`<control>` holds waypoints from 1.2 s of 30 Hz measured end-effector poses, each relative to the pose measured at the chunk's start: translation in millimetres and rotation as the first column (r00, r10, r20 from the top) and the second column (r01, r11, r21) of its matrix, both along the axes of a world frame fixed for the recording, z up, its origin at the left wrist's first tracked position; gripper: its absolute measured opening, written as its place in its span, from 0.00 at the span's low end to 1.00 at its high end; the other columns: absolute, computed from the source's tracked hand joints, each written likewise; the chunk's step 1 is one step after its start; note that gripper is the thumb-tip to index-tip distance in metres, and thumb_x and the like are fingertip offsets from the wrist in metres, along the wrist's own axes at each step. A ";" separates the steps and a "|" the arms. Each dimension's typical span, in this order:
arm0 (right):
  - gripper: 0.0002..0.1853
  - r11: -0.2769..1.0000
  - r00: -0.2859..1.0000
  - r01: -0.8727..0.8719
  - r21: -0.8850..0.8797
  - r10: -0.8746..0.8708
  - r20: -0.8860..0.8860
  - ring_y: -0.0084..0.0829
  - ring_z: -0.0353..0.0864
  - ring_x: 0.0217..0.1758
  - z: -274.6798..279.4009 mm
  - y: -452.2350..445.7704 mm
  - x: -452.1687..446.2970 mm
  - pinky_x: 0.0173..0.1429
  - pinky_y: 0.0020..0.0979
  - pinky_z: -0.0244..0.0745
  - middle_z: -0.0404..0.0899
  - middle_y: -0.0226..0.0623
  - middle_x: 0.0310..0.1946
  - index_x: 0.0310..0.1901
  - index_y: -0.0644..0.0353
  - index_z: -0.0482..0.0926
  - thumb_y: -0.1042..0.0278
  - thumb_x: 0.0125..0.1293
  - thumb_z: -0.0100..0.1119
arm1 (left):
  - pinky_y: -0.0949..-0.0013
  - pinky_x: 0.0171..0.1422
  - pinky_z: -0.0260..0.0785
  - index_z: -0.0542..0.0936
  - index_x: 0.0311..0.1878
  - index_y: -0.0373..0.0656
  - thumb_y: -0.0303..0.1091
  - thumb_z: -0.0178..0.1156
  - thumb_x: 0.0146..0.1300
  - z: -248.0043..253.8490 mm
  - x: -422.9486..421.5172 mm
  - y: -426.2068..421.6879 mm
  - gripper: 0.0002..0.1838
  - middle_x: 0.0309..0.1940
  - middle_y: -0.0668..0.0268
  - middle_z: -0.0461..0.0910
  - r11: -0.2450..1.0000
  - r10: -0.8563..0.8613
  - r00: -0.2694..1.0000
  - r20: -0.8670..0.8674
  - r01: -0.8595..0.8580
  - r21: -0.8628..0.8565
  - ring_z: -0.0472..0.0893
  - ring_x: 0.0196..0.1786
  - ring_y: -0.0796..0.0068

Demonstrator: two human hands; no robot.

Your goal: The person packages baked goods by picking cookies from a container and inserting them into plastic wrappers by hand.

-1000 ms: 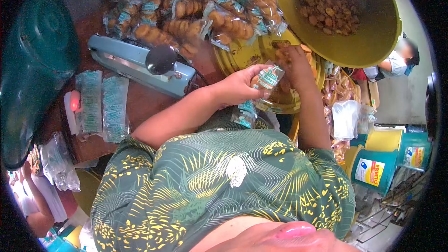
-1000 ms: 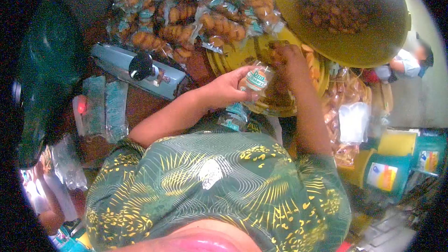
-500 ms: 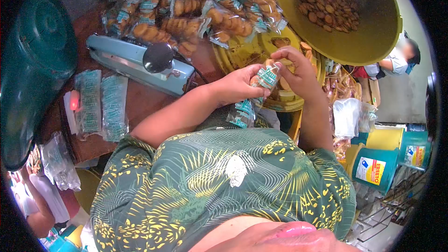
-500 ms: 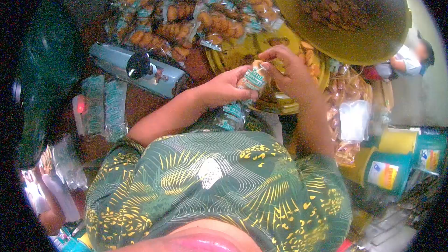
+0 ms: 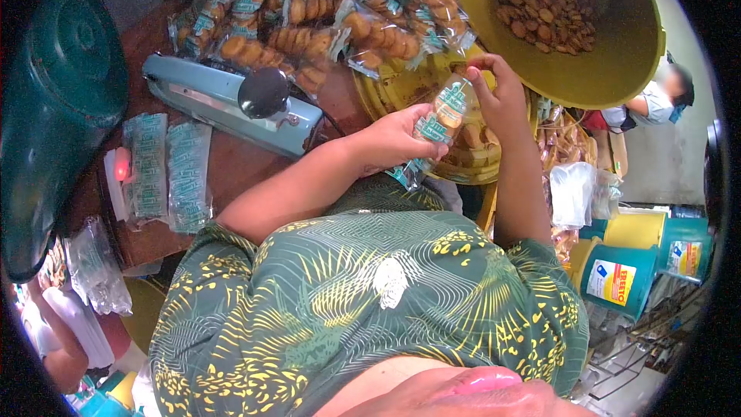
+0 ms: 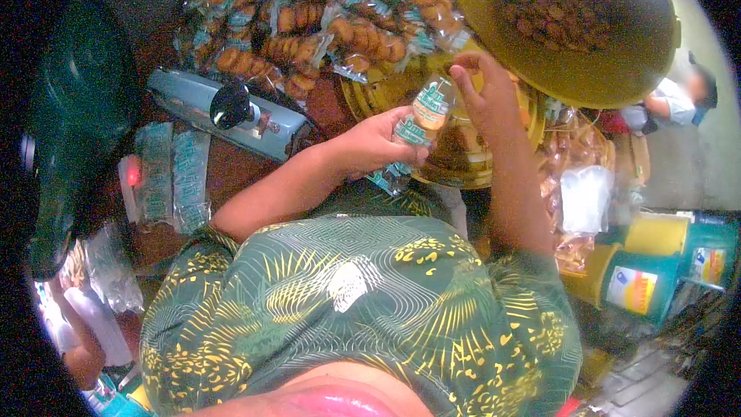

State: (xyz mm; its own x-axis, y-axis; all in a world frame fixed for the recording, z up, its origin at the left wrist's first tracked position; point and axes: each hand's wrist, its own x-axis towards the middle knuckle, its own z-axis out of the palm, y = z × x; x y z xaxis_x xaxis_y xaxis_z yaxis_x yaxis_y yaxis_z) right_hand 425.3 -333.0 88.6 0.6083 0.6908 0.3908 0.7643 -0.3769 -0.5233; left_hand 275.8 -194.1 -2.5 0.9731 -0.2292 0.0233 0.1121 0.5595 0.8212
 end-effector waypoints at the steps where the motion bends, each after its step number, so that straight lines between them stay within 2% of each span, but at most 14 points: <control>1: 0.17 0.995 0.988 0.100 -0.030 -0.095 0.125 0.45 0.84 0.48 -20.3 -2.9 22.3 0.55 0.40 0.76 0.85 0.45 0.44 0.50 0.61 0.81 0.57 0.67 0.62 | 0.71 0.58 0.70 0.69 0.65 0.44 0.30 0.71 0.59 -2.0 1.4 -0.8 0.31 0.49 0.72 0.78 1.000 0.019 1.000 0.013 -0.020 0.004 0.77 0.51 0.81; 4: 0.14 0.880 0.991 -0.016 -0.474 -0.050 -0.127 0.34 0.83 0.51 -37.7 -4.1 55.8 0.57 0.33 0.74 0.84 0.44 0.48 0.51 0.64 0.80 0.71 0.66 0.60 | 0.69 0.61 0.70 0.68 0.66 0.44 0.29 0.70 0.60 -3.3 0.8 -1.4 0.32 0.51 0.70 0.79 1.000 0.030 0.999 -0.009 -0.030 0.008 0.77 0.54 0.79; 5: 0.12 0.955 0.977 -0.095 -0.282 0.035 -0.210 0.35 0.83 0.51 -73.8 -16.1 82.7 0.55 0.33 0.75 0.83 0.44 0.51 0.49 0.62 0.81 0.73 0.65 0.59 | 0.69 0.61 0.69 0.68 0.66 0.44 0.29 0.70 0.60 -1.9 0.4 -0.5 0.32 0.52 0.70 0.79 0.999 0.038 0.999 -0.006 -0.038 0.021 0.77 0.54 0.79; 8: 0.14 0.924 0.988 0.129 -0.360 -0.151 -0.033 0.44 0.83 0.52 -33.6 -6.5 43.3 0.59 0.40 0.75 0.85 0.42 0.47 0.50 0.54 0.84 0.60 0.66 0.61 | 0.68 0.61 0.69 0.68 0.66 0.44 0.29 0.71 0.59 1.7 -2.0 -0.5 0.33 0.52 0.70 0.79 0.998 0.049 0.999 -0.022 -0.048 0.047 0.78 0.54 0.78; 11: 0.13 0.981 0.988 0.152 -0.118 -0.147 0.054 0.41 0.84 0.47 -40.0 -21.4 49.4 0.56 0.38 0.76 0.85 0.40 0.43 0.47 0.58 0.83 0.60 0.67 0.61 | 0.69 0.61 0.70 0.68 0.66 0.43 0.30 0.71 0.58 3.4 -1.7 0.3 0.33 0.51 0.70 0.79 0.997 0.040 0.998 -0.039 -0.038 0.065 0.78 0.53 0.78; 14: 0.13 0.972 0.912 -0.008 0.236 0.104 -0.397 0.32 0.82 0.45 -21.7 -18.8 27.4 0.54 0.34 0.75 0.84 0.36 0.40 0.43 0.62 0.82 0.59 0.69 0.60 | 0.70 0.58 0.71 0.69 0.65 0.43 0.31 0.71 0.58 -2.2 -0.1 -1.3 0.32 0.50 0.70 0.79 0.997 0.044 0.999 -0.008 -0.043 0.069 0.78 0.51 0.79; 17: 0.13 0.963 0.786 -0.125 0.238 0.242 -0.569 0.25 0.79 0.45 -3.4 -19.2 7.1 0.53 0.31 0.74 0.82 0.33 0.38 0.42 0.64 0.80 0.60 0.70 0.61 | 0.71 0.55 0.71 0.69 0.65 0.43 0.31 0.71 0.58 0.5 -2.0 -1.1 0.32 0.48 0.71 0.79 0.992 0.041 0.999 0.005 -0.042 0.119 0.78 0.49 0.79; 20: 0.12 0.933 0.824 -0.361 0.002 0.320 -0.467 0.27 0.79 0.44 -0.9 -18.6 6.5 0.53 0.31 0.73 0.81 0.33 0.37 0.41 0.64 0.79 0.62 0.69 0.63 | 0.71 0.52 0.72 0.69 0.64 0.43 0.32 0.71 0.58 3.3 -3.4 -0.3 0.32 0.46 0.71 0.78 0.987 0.042 0.999 0.009 -0.043 0.155 0.78 0.47 0.80; 23: 0.11 0.886 0.880 -0.432 0.167 0.455 -0.138 0.30 0.80 0.43 14.3 -4.5 -12.2 0.51 0.31 0.73 0.81 0.35 0.36 0.40 0.64 0.78 0.64 0.68 0.63 | 0.72 0.50 0.72 0.69 0.64 0.44 0.33 0.71 0.59 3.0 -3.9 2.2 0.32 0.45 0.72 0.78 0.997 0.015 1.000 -0.011 -0.014 0.078 0.77 0.45 0.81; 26: 0.11 0.966 0.972 -0.212 -0.147 0.192 -0.136 0.33 0.80 0.43 18.4 -9.8 -30.4 0.50 0.31 0.73 0.80 0.38 0.35 0.40 0.64 0.78 0.64 0.68 0.63 | 0.73 0.50 0.71 0.68 0.64 0.44 0.34 0.71 0.59 5.8 -4.1 1.8 0.32 0.45 0.72 0.78 0.998 0.003 1.000 -0.008 -0.002 0.063 0.77 0.44 0.81; 29: 0.11 0.982 0.952 -0.191 0.006 0.187 -0.241 0.35 0.80 0.42 3.9 -20.7 -31.3 0.50 0.33 0.73 0.80 0.41 0.36 0.42 0.64 0.78 0.64 0.67 0.63 | 0.72 0.51 0.72 0.68 0.65 0.45 0.35 0.72 0.58 6.6 -4.2 1.4 0.33 0.46 0.71 0.77 0.997 0.014 1.000 0.000 -0.014 0.080 0.78 0.45 0.79; 32: 0.12 1.000 0.946 0.005 -0.014 -0.009 -0.324 0.40 0.82 0.44 4.3 -32.1 -16.8 0.51 0.36 0.75 0.82 0.44 0.38 0.44 0.63 0.79 0.65 0.65 0.64 | 0.70 0.53 0.73 0.67 0.65 0.45 0.36 0.73 0.58 9.2 -6.2 1.0 0.34 0.48 0.69 0.78 0.998 0.023 0.999 -0.044 -0.020 0.055 0.78 0.48 0.78; 35: 0.09 0.849 0.990 0.085 -0.521 -0.011 0.143 0.32 0.81 0.42 -12.1 -54.3 -6.9 0.48 0.31 0.75 0.80 0.43 0.37 0.41 0.66 0.77 0.74 0.62 0.64 | 0.69 0.55 0.74 0.67 0.65 0.45 0.37 0.73 0.58 5.4 -4.0 1.9 0.34 0.50 0.67 0.78 0.997 0.004 0.999 -0.041 -0.001 0.071 0.79 0.51 0.76; 36: 0.09 0.837 0.999 0.050 -0.545 -0.038 0.033 0.33 0.81 0.42 -17.1 -58.7 -4.8 0.47 0.32 0.76 0.81 0.43 0.38 0.41 0.66 0.77 0.75 0.61 0.64 | 0.68 0.55 0.74 0.67 0.65 0.45 0.37 0.73 0.58 4.6 -3.8 1.4 0.34 0.51 0.67 0.78 0.997 0.005 1.000 -0.030 -0.003 0.078 0.79 0.51 0.75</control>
